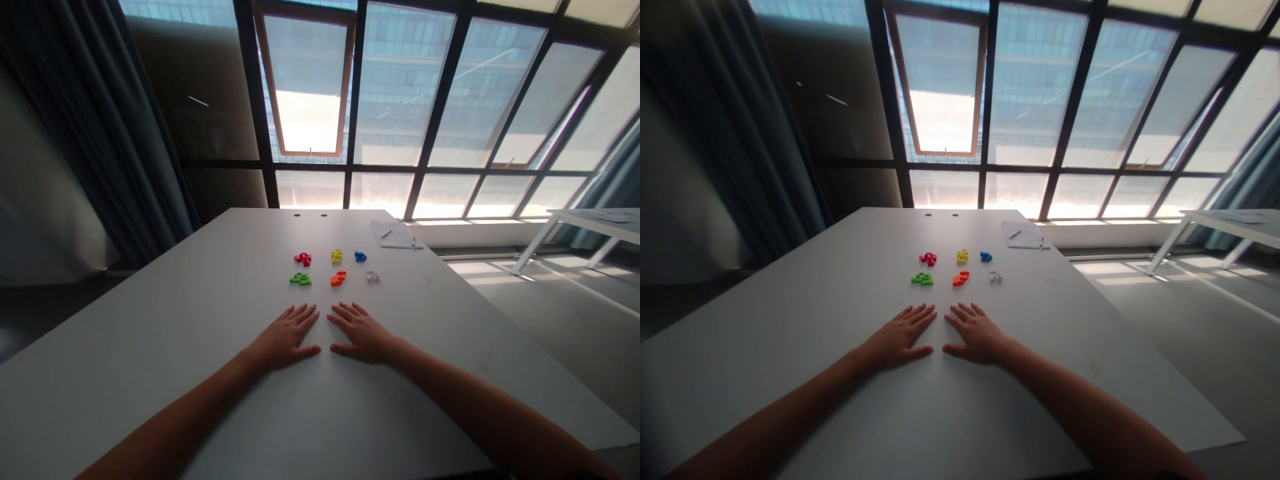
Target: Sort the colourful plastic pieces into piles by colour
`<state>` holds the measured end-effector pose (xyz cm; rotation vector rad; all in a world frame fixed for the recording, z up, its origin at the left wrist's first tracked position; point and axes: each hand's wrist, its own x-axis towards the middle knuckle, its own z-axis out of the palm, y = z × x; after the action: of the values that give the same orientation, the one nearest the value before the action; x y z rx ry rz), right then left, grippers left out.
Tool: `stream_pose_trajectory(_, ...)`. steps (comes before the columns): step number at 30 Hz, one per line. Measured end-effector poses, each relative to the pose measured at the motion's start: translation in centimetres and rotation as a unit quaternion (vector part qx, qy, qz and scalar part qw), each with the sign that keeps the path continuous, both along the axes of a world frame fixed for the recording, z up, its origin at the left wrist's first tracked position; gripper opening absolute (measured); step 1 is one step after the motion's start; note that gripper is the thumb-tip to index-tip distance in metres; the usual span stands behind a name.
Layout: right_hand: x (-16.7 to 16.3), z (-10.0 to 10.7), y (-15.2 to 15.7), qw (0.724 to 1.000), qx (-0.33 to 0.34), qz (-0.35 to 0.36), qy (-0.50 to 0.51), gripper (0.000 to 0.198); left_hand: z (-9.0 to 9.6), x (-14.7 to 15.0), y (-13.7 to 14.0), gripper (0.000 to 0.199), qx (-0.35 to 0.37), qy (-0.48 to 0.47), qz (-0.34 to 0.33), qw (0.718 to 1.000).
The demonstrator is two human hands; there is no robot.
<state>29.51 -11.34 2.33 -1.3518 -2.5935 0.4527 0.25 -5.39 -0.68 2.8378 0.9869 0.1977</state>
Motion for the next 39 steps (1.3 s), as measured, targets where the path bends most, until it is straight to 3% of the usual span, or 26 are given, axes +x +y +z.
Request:
stream_pose_trajectory(13, -0.1, -0.1, -0.1, 1.000, 0.011, -0.008, 0.005, 0.083, -0.3, -0.1, 0.1, 0.091, 0.017, -0.011, -0.018, 1.000)
stream_pose_trajectory(32, 0.2, -0.4, 0.2, 1.000, -0.020, 0.001, -0.011, 0.095, 0.8, 0.2, -0.2, 0.096, -0.018, 0.041, -0.011, 0.999)
stream_pose_trajectory(39, 0.1, 0.2, 0.1, 0.999, -0.036, -0.003, -0.026, 0.100, 0.2, 0.1, 0.0, 0.094, -0.009, 0.029, -0.011, 0.999)
